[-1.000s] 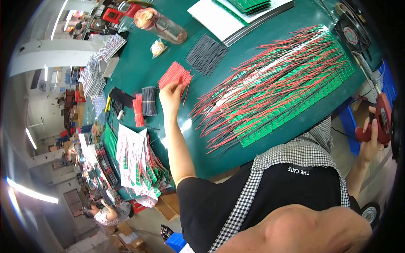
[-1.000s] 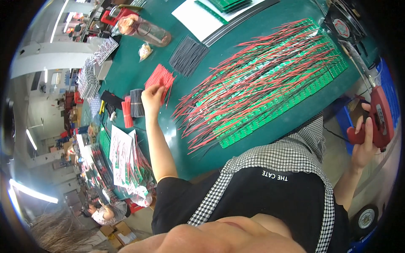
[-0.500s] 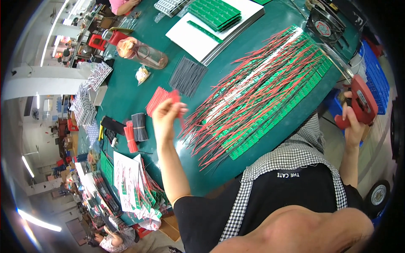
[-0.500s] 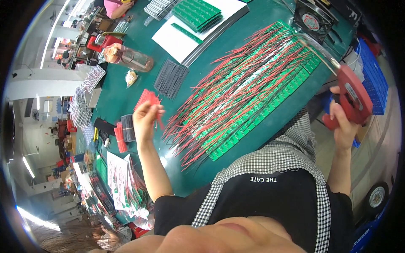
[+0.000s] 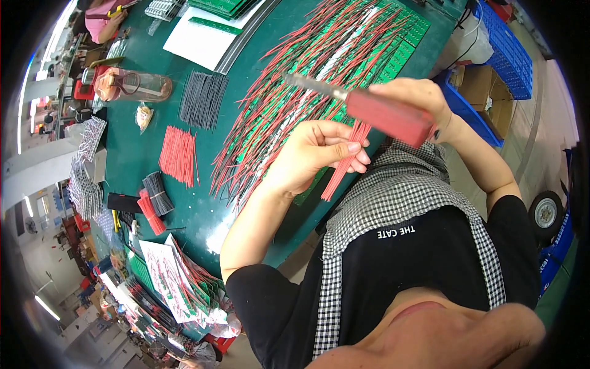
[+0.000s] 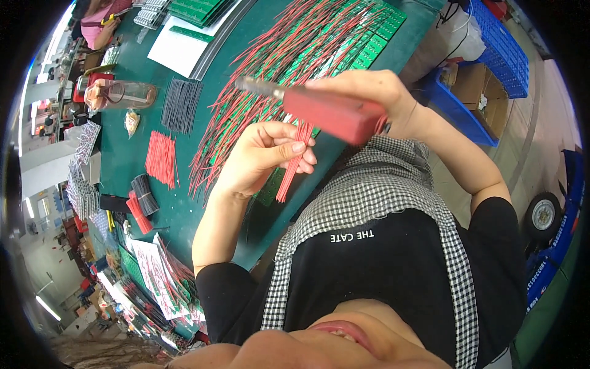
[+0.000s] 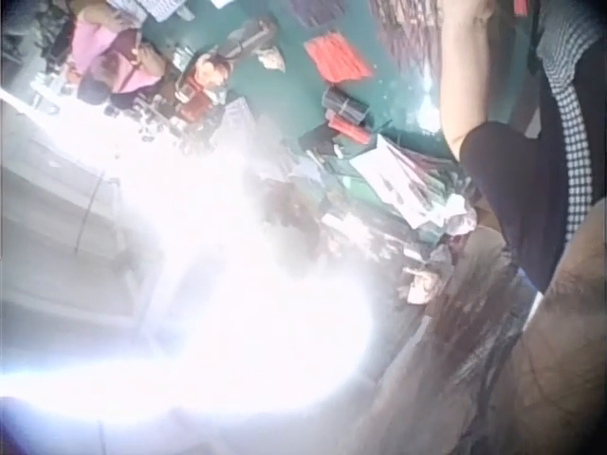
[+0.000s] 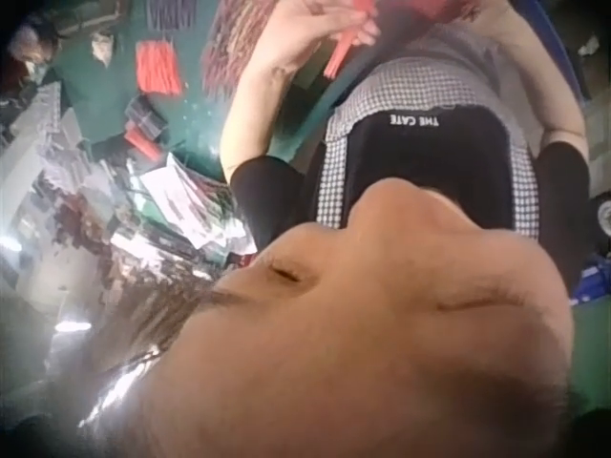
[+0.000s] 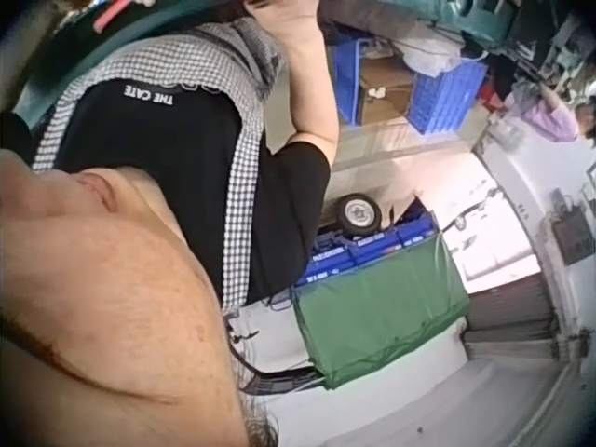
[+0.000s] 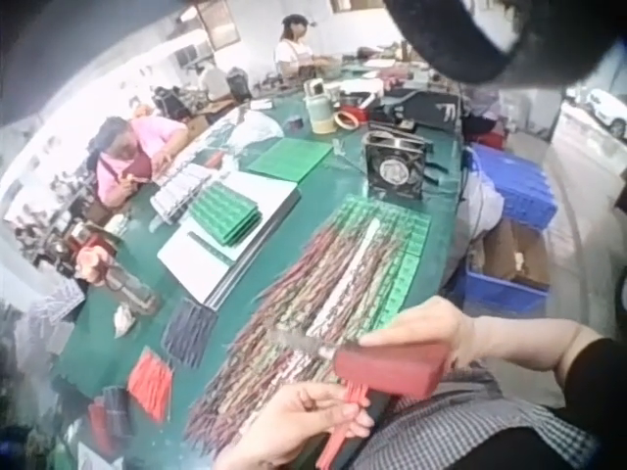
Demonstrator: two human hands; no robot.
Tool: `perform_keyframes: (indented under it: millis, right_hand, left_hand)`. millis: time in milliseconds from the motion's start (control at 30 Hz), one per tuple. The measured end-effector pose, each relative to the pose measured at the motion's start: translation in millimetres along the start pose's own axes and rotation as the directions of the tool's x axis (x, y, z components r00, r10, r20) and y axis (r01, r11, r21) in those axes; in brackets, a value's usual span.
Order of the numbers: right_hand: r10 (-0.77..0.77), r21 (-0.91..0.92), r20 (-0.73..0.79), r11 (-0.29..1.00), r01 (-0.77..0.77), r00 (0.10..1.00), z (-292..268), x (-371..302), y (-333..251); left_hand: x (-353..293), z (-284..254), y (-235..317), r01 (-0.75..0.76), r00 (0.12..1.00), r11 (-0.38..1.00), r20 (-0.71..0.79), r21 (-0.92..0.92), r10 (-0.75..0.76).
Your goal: Assembling wires into plastic connectors on printed circuit boards using a specialized handheld insertion tool.
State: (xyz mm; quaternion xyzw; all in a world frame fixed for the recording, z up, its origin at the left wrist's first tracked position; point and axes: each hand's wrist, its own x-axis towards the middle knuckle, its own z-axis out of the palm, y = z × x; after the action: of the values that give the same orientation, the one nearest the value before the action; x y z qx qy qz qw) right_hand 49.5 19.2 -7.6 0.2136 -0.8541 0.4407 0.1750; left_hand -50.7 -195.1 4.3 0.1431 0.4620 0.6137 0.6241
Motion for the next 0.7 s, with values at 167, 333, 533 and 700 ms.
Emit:
perform_keyframes:
  millis: [167, 333, 533, 700]
  right_hand:
    - [-0.016, -0.017, -0.035, 1.0, 0.015, 0.999, 11, -9, -4]
    - [0.206, 0.234, -0.28, 0.962, -0.141, 0.938, 31, -20, -10]
    - [0.652, 0.637, 0.151, 0.511, -0.577, 0.743, 36, -99, -24]
    - [0.548, 0.402, 0.383, 0.626, -0.668, 0.743, 45, -108, -25]
  left_hand:
    - [0, 3, -10, -0.005, 1.0, 1.0, -0.009, 0.022, 0.005]
    - [-29, -9, -8, -0.145, 0.976, 0.989, -0.162, 0.027, 0.147]
    - [-98, -12, -59, 0.046, 0.698, -0.087, 0.03, 0.995, 0.715]
    - [-100, -20, -121, 0.221, 0.777, -0.288, 0.01, 0.932, 0.63]
